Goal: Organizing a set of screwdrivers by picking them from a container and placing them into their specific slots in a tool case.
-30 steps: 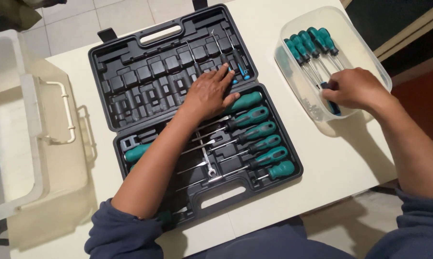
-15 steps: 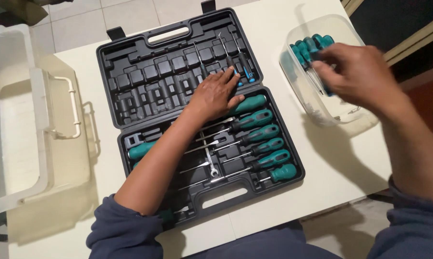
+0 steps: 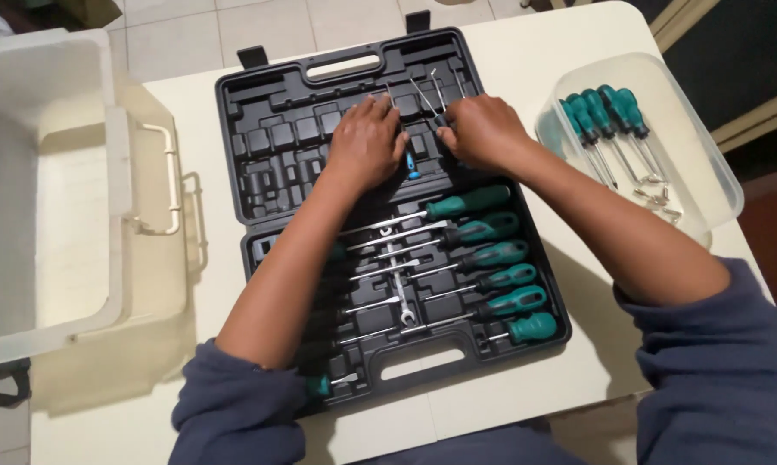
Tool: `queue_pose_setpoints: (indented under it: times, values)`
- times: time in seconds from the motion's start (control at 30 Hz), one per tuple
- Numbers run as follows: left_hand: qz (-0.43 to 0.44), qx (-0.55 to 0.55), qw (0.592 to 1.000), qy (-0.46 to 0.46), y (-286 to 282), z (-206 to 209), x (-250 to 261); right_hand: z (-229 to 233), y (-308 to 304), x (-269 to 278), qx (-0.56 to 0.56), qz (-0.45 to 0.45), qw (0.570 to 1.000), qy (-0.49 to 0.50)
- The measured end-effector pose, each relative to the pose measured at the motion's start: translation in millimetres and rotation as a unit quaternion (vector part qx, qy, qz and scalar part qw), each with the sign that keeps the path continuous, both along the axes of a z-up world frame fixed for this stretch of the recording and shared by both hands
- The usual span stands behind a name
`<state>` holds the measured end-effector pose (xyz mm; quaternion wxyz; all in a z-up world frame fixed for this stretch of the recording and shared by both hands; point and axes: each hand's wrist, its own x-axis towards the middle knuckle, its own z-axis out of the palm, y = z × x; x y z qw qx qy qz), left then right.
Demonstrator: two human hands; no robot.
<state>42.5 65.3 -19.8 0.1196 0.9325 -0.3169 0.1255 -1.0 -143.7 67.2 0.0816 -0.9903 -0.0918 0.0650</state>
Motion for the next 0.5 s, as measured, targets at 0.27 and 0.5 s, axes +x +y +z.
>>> queue_pose_setpoints:
  times: [0.27, 0.5]
  values:
    - [0.024, -0.003, 0.998, 0.052, -3.6, -0.5, 34.0, -21.9, 13.2, 12.5, -0.008, -0.020, 1.000, 0.011]
    - [0.028, 0.016, 0.988, 0.152, -14.3, 17.8, 29.2, -14.2, 20.8, 8.2, 0.064, -0.040, 0.996, 0.044]
